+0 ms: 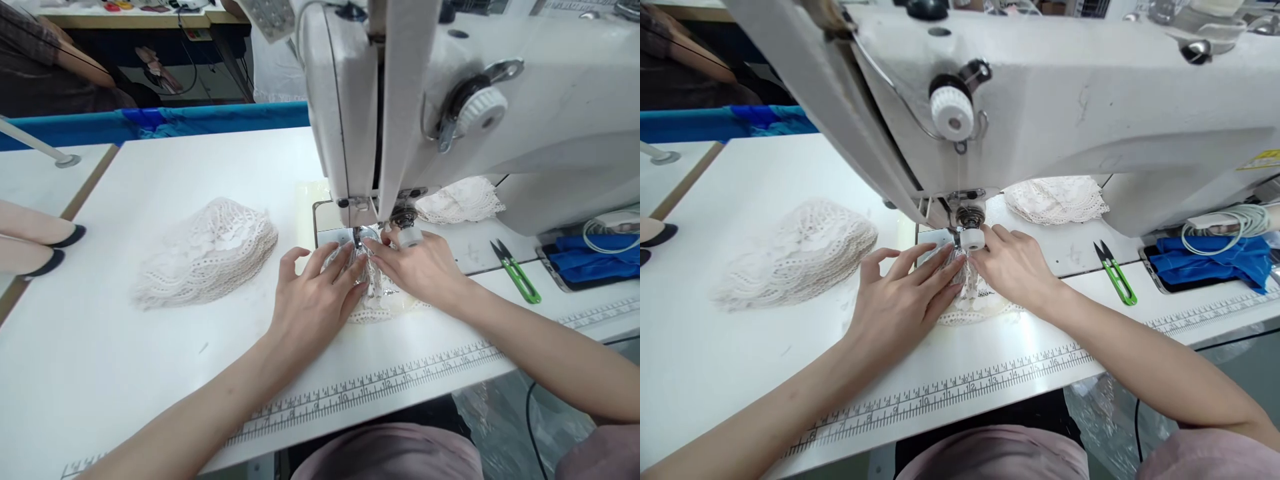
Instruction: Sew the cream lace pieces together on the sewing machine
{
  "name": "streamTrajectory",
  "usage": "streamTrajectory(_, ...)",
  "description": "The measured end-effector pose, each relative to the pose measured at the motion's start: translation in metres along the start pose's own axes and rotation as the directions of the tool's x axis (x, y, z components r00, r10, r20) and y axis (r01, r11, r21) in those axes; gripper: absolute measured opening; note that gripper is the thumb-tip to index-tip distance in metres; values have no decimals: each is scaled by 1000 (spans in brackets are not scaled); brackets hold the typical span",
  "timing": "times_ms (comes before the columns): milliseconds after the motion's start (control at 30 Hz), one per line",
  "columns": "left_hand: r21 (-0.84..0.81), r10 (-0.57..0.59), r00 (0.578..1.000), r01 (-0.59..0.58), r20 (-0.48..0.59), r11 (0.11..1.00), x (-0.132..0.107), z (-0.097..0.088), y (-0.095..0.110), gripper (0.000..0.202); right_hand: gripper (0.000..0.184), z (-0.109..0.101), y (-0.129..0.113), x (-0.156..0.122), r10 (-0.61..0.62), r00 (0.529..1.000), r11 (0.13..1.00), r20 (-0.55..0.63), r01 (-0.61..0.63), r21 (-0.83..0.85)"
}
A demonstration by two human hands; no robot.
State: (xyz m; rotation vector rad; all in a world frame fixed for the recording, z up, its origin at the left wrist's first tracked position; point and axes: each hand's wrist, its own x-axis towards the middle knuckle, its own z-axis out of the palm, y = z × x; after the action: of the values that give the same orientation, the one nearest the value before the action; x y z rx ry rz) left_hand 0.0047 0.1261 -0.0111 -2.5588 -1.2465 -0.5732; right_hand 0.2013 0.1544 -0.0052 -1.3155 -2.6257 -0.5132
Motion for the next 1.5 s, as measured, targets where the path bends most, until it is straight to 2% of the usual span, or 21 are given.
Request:
streamTrajectory(233,7,-8,1000,8,4,1000,2,3,-2,28,32,1,3,1,18,1000,999,-4,-17,34)
streamTrajectory(367,29,24,999,-23,-32,999,0,-8,-5,23,27,-11,7,-3,42,999,984,1,-42,175)
streamTrajectory(433,-2,63,998,-63,-18,998,-1,-18,-9,21,22,-21,10,-5,34,996,936,77,-59,347)
streamTrajectory(533,-139,191,975,-175,112,975,-3,-28,-17,30,23,-33,15,-7,-125,954,788,272,-71,612)
streamTrajectory(633,-203,266,945,-228,190,952,-4,-30,-19,20,7,-37,19,-9,-227,914,711,337,-81,698)
streamTrajectory(700,-225,213,957,-167,198,960,-5,-30,-17,21,10,-37,20,-9,-202,920,676,336,-118,728)
streamTrajectory(767,-288,77,968,-6,238,957,-4,-32,-12,24,14,-37,21,-9,-141,921,605,362,-209,769)
streamTrajectory(800,-325,-1,961,95,277,941,-3,-34,-10,24,14,-37,22,-9,-108,918,558,382,-262,787)
streamTrajectory(867,-368,-115,921,260,373,893,1,-38,-7,25,16,-38,22,-8,-52,916,495,398,-322,807)
streamTrajectory(933,-375,-143,885,328,443,867,7,-42,-6,25,12,-39,21,-8,-23,932,511,361,-299,806)
streamTrajectory(1033,-350,-127,869,322,479,880,19,-40,-9,24,13,-34,18,-8,-31,966,626,258,-183,758)
streamTrajectory(1100,-327,-120,861,312,495,892,29,-36,-12,30,17,-27,15,-8,10,990,704,140,-106,702)
streamTrajectory(1133,-325,-113,855,311,506,893,33,-34,-15,26,19,-23,14,-8,56,997,739,55,-78,669)
streamTrajectory(1200,-353,-85,850,304,519,885,41,-29,-21,23,22,-15,11,-7,153,982,790,-110,-54,610)
streamTrajectory(1267,-409,-54,867,288,496,866,48,-26,-28,33,23,-10,9,-6,199,961,812,-194,-50,582)
streamTrajectory(1333,-483,-16,878,278,478,830,51,-24,-35,38,23,-7,8,-4,210,960,810,-183,-66,583)
streamTrajectory(1500,-607,72,865,287,497,741,48,-28,-43,45,23,-12,7,-4,221,974,760,-50,-140,634)
